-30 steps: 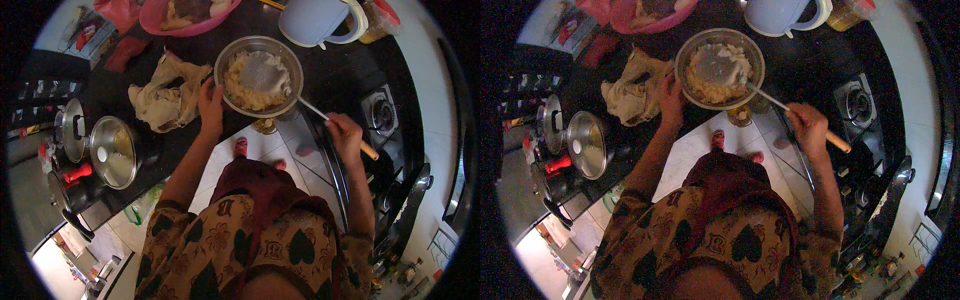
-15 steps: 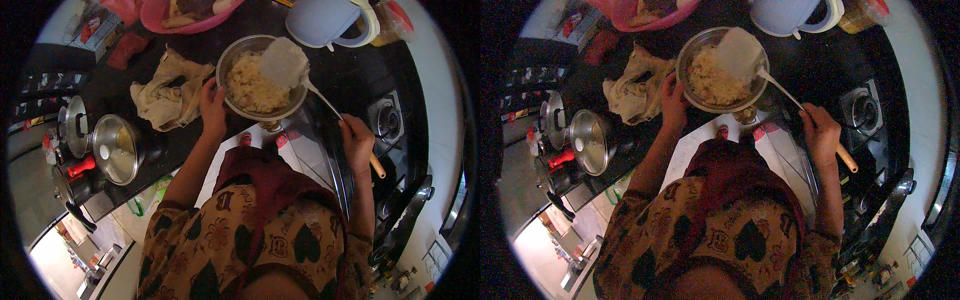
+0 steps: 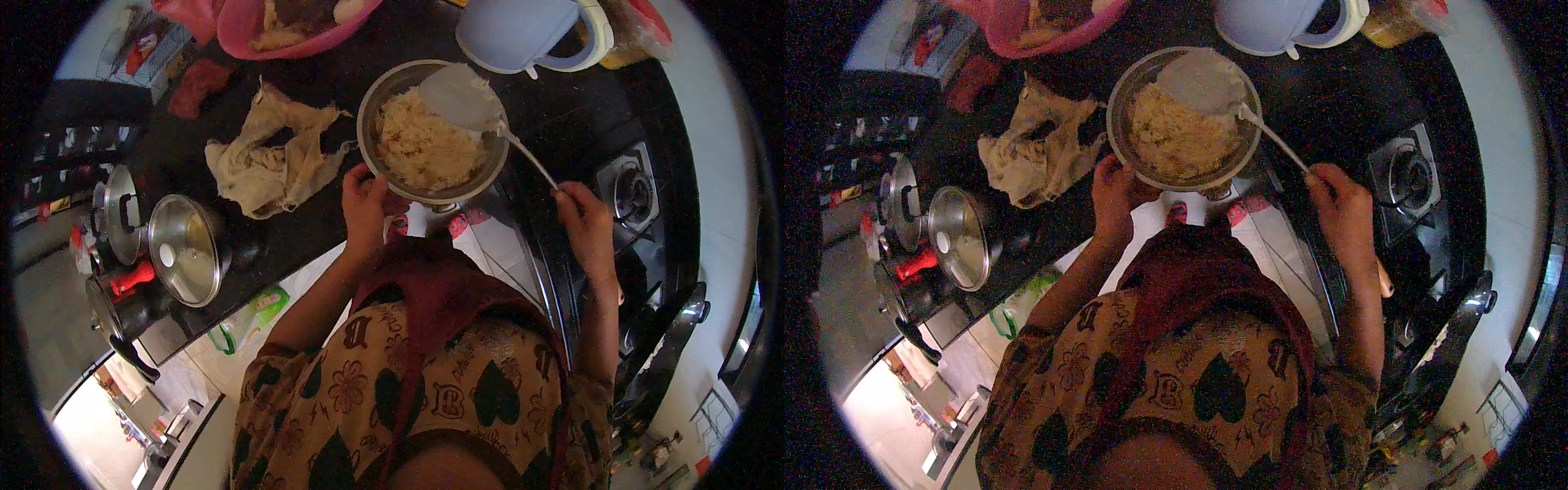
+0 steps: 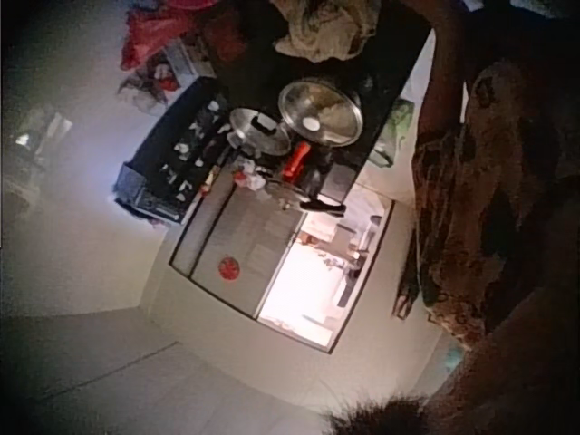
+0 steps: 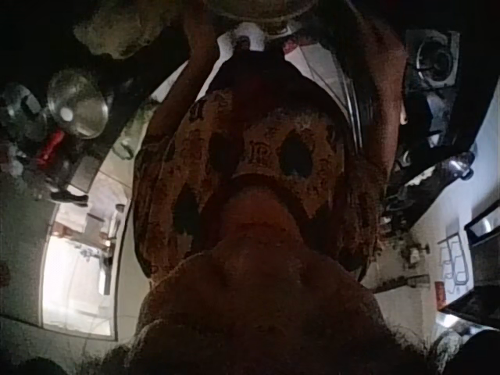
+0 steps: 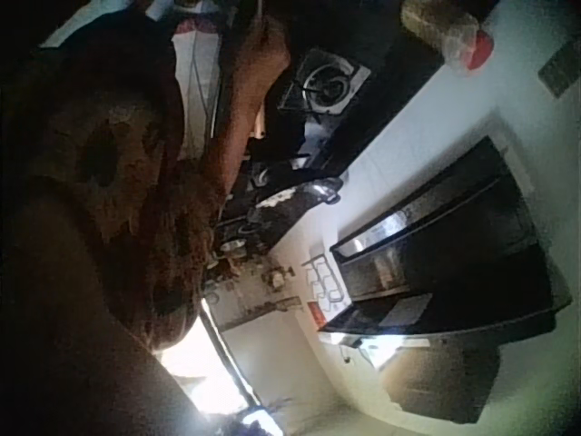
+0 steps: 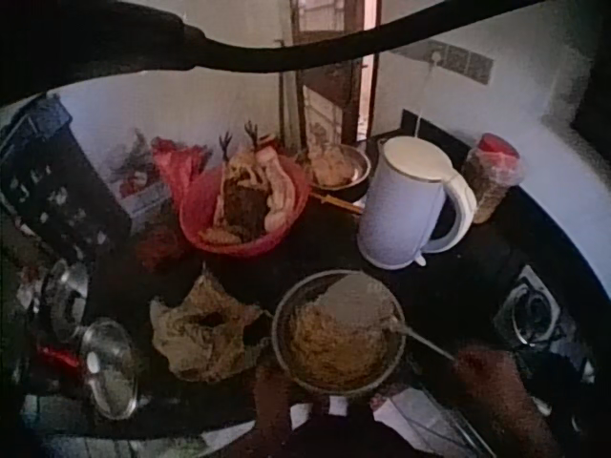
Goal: The person walks to the kitchen counter, opens a wok lid, and uses a spatula to scoop cooked rice from the wok into a metal bowl. The person repeats this process, transferring rice from the wok to the bowl until the wok is mostly empty.
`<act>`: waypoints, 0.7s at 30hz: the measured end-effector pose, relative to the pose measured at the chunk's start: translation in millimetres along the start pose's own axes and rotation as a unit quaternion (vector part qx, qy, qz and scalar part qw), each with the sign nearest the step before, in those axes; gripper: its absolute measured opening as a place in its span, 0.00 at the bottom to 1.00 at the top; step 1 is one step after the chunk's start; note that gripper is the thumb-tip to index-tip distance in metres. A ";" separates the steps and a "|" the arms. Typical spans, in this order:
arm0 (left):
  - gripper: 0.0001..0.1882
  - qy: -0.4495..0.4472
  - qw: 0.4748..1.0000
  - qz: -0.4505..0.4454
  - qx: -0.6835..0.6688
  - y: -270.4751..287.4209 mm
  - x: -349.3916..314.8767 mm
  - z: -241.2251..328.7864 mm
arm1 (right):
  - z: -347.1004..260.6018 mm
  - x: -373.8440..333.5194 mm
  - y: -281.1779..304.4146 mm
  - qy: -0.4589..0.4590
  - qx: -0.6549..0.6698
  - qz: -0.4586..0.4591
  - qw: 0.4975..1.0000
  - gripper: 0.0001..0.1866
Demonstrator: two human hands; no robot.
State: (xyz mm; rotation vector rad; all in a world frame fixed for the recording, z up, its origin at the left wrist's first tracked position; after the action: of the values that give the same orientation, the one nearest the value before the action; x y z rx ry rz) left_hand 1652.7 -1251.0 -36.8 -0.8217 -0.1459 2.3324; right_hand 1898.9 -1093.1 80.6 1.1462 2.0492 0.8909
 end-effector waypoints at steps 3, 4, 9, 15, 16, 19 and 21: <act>0.19 0.030 0.999 -0.037 0.015 1.3 -4.3 -6.5 | 6.0 -14.9 -6.9 -0.024 0.028 -0.049 0.998 0.07; 0.19 0.035 0.998 -0.046 0.018 -1.3 -5.9 -7.8 | 6.1 -17.4 -12.4 0.007 0.007 -0.037 0.999 0.07; 0.21 0.061 0.996 -0.053 0.038 -2.6 -13.3 -9.3 | -16.8 -43.8 -28.8 -0.012 0.036 -0.032 0.999 0.06; 0.18 0.092 0.985 -0.132 0.059 5.6 -22.7 -31.4 | -2.0 -59.6 -47.6 -0.011 -0.016 0.035 0.999 0.09; 0.17 0.109 0.984 -0.119 0.076 3.5 -29.3 -25.8 | -9.0 -63.0 -51.7 -0.045 -0.017 -0.020 0.999 0.09; 0.15 0.128 0.977 -0.127 0.112 14.8 -29.7 -40.2 | -26.7 -79.9 -68.2 -0.020 0.061 0.040 0.997 0.08; 0.14 0.108 0.947 -0.248 0.172 32.0 -23.4 -54.6 | -37.0 -83.8 -79.1 -0.002 0.019 0.070 0.997 0.08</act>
State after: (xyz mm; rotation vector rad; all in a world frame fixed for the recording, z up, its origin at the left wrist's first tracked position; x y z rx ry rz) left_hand 1681.5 -1296.2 -77.9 -0.7530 0.1349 1.7172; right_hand 1869.7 -1207.7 55.1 1.3261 2.0094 0.9176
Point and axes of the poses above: each hand's wrist, its own x-axis towards the middle knuckle, its own y-axis out of the back of the hand, z = x × y, the point moved 2 cm from there along x, towards the middle knuckle, and after that the axes turned 2 degrees about -y, right-handed, at the moved point
